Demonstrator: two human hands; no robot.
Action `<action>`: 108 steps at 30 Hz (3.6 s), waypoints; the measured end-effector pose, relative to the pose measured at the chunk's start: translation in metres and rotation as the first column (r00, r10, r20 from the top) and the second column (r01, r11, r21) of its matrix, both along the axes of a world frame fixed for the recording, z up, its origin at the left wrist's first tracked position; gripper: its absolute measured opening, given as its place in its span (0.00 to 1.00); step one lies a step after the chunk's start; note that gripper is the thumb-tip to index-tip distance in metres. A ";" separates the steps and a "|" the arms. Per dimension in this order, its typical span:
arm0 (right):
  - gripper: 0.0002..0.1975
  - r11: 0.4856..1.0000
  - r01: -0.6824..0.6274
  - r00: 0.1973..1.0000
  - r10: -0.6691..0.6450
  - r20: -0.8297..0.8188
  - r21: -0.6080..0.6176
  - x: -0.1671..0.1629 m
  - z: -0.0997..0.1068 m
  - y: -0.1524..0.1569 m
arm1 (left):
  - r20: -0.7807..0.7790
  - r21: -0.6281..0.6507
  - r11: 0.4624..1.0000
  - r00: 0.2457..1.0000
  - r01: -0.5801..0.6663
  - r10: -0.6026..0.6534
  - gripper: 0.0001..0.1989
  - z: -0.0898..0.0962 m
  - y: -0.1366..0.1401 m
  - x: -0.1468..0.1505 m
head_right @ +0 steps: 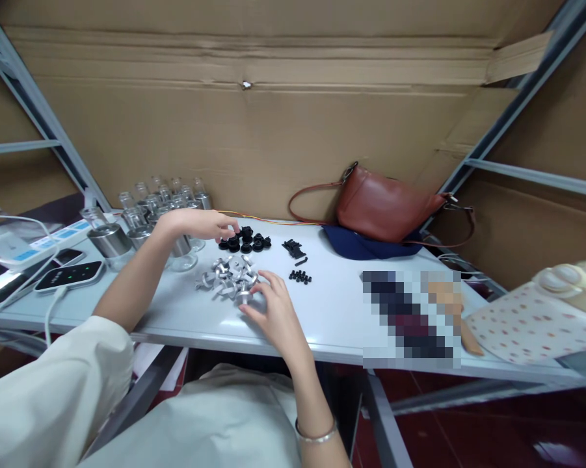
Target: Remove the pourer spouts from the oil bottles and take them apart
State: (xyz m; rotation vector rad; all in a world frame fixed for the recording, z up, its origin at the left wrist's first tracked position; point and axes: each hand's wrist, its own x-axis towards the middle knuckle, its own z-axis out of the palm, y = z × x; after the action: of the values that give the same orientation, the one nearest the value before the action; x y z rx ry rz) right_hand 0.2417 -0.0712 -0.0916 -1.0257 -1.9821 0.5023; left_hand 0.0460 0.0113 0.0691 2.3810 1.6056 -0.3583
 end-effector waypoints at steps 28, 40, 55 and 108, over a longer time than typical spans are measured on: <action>0.08 0.979 0.113 0.924 -0.041 -0.380 0.169 0.001 0.007 -0.006 | 0.193 0.043 0.926 0.906 0.375 -0.376 0.11 -0.003 -0.052 0.043; 0.08 0.977 0.181 0.854 -0.101 -0.510 0.110 0.001 -0.003 -0.005 | 0.628 0.346 0.924 0.690 0.166 -0.359 0.24 -0.087 -0.069 0.046; 0.02 0.999 0.022 0.895 -0.004 -0.447 0.036 0.022 0.008 -0.015 | 0.766 0.356 0.902 0.475 0.246 -0.432 0.22 -0.144 -0.073 0.045; 0.05 0.981 0.105 0.760 -0.185 -0.624 -0.163 0.028 0.009 -0.007 | 0.511 0.466 0.758 0.561 0.456 -0.651 0.12 -0.152 -0.074 0.047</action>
State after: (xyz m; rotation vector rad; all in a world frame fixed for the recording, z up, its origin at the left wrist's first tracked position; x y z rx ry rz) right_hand 0.2701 -0.0784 -0.0825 -0.9103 -1.2631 0.7725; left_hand 0.0928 -0.0626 -0.0828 2.7302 0.5648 0.6152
